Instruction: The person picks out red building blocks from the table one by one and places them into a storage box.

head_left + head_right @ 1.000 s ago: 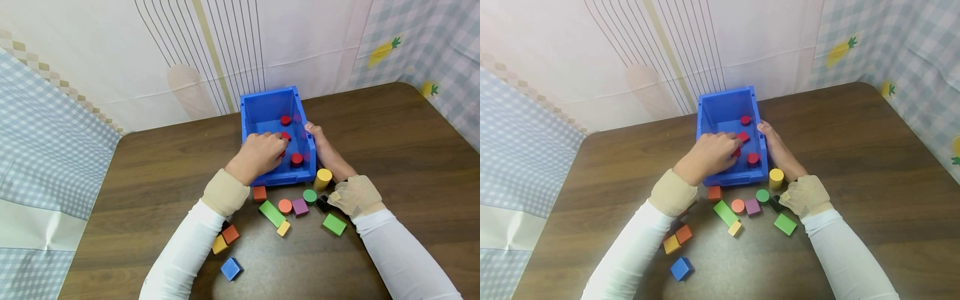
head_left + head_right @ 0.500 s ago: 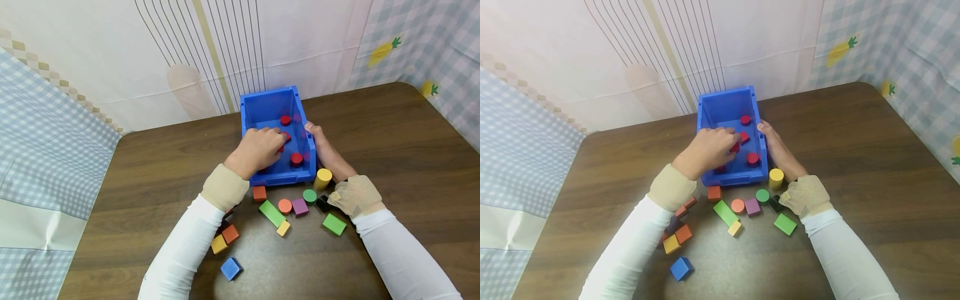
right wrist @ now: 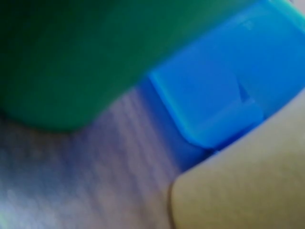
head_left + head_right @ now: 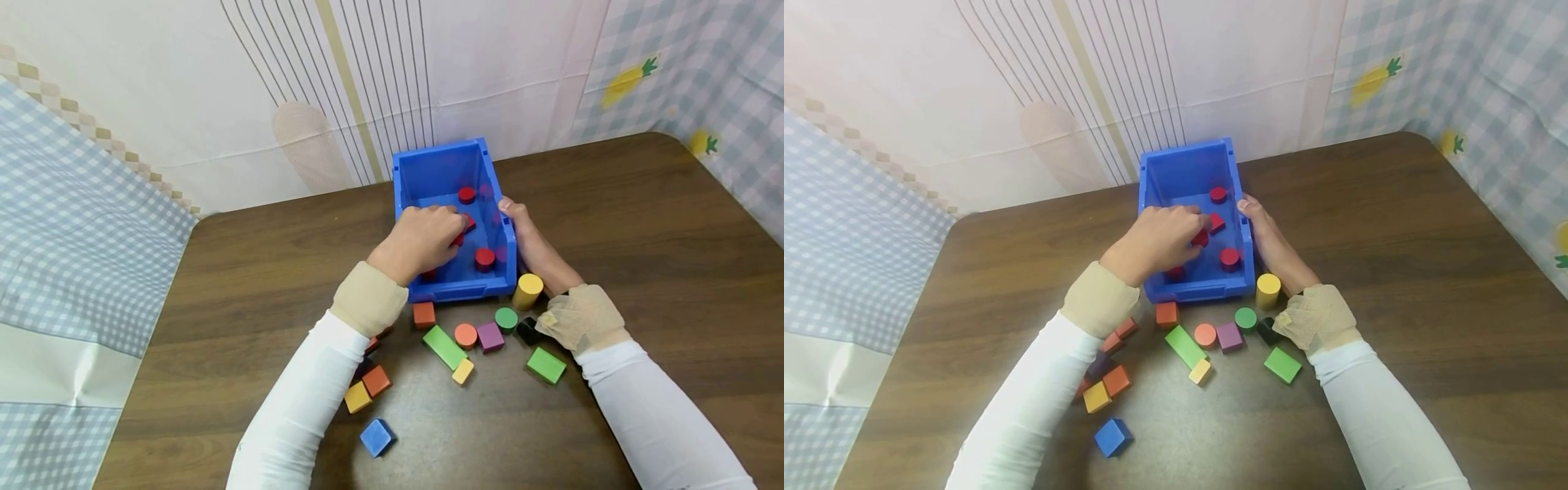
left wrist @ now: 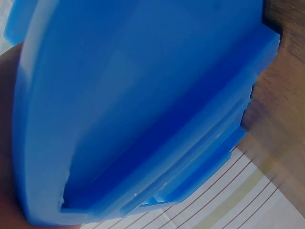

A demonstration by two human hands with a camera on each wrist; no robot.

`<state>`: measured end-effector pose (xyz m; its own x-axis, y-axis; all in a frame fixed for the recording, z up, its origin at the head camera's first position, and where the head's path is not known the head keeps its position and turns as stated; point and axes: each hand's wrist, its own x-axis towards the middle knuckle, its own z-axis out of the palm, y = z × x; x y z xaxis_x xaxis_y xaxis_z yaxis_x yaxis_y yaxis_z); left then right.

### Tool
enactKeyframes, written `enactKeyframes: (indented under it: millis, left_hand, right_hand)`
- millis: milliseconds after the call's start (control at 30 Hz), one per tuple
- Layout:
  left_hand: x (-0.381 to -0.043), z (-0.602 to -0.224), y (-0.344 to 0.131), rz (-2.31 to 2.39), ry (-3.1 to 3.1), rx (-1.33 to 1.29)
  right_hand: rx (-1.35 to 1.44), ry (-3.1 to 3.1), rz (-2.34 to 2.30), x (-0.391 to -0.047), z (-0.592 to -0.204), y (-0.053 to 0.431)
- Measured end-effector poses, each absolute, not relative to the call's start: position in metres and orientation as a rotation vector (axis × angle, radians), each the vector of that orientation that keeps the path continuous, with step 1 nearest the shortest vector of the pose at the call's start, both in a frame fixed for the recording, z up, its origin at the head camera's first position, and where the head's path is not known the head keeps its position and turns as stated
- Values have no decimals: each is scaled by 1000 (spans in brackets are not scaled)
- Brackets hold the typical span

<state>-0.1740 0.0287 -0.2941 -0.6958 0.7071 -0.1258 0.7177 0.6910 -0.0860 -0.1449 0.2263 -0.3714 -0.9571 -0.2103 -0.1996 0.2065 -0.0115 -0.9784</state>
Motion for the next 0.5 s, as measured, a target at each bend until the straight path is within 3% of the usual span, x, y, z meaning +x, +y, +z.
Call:
enactKeyframes:
  millis: [500]
  left_hand:
    - [-177,-296,33,-137,2767,1168]
  right_hand:
    - [2,1957,-2073,-146,-371,225]
